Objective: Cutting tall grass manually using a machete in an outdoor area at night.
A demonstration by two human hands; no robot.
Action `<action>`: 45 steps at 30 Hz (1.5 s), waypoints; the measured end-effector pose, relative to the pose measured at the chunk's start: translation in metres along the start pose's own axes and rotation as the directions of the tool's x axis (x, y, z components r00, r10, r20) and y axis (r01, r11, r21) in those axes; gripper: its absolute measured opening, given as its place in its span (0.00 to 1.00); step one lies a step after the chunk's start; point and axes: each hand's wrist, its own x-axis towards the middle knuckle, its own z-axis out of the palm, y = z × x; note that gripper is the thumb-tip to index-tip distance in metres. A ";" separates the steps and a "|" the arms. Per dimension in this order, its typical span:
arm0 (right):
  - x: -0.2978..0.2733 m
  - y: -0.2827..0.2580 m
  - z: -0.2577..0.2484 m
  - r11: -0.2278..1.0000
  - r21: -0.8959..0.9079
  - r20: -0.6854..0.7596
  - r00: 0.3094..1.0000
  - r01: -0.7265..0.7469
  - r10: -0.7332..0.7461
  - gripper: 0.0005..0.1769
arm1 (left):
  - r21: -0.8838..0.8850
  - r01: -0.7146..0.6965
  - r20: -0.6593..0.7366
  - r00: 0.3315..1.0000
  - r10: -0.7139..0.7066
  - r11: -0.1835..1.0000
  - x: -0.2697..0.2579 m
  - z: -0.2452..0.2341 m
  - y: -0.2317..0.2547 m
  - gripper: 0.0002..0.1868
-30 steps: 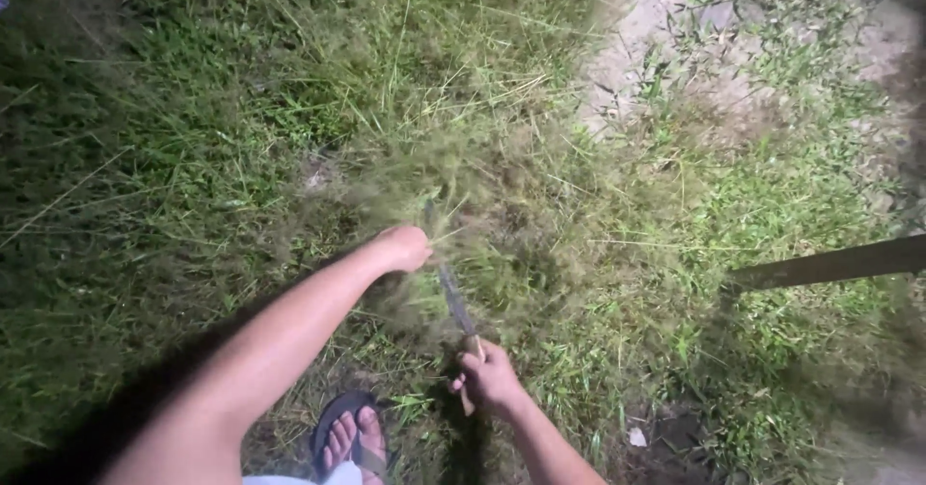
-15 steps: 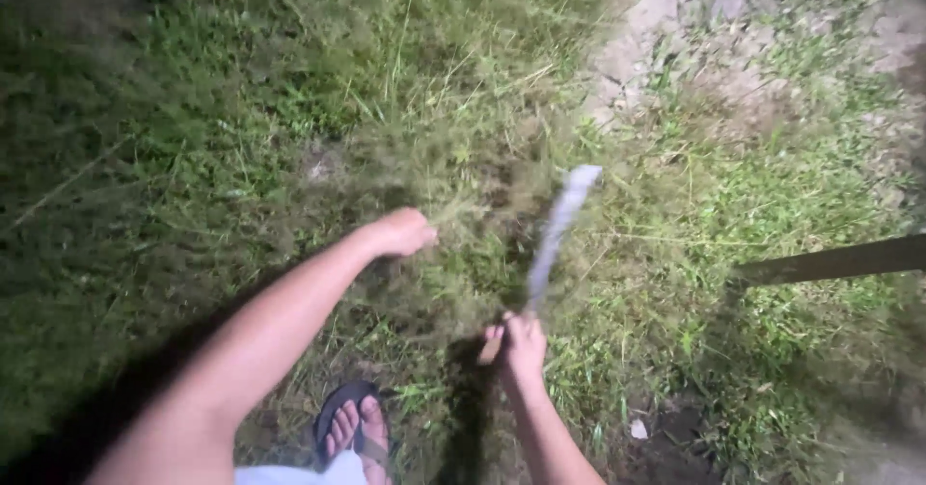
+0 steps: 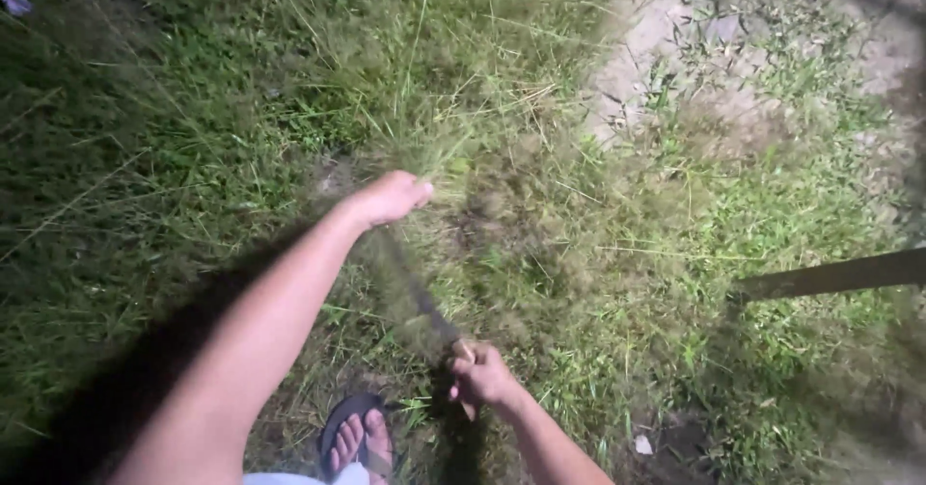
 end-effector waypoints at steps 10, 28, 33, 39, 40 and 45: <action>0.012 -0.060 -0.049 0.999 0.032 -0.399 0.917 0.004 0.009 0.11 | 0.344 0.062 -0.212 0.977 0.014 0.937 0.014 0.007 -0.014 0.39; 0.051 -0.072 0.010 0.998 0.036 -0.378 0.925 0.060 -0.042 0.06 | 0.329 0.018 -0.383 0.917 0.116 0.944 0.077 0.046 -0.022 0.16; 0.061 -0.071 0.025 0.906 0.344 -0.520 0.853 0.248 -0.036 0.11 | 0.226 0.040 -0.418 0.907 0.060 0.973 0.065 0.026 -0.023 0.21; 0.049 -0.081 0.007 0.999 0.007 -0.262 0.964 0.053 -0.049 0.03 | 0.341 0.088 -0.340 0.940 0.036 0.936 -0.021 -0.033 0.031 0.35; 0.040 -0.092 -0.002 0.996 0.010 -0.335 0.939 0.090 -0.081 0.04 | 0.332 0.091 -0.254 0.967 -0.004 0.939 -0.024 -0.032 0.032 0.43; 0.037 -0.109 -0.052 0.981 0.067 -0.511 0.850 0.185 -0.125 0.06 | 0.569 0.121 -0.067 0.993 -0.101 0.814 0.053 0.041 -0.049 0.56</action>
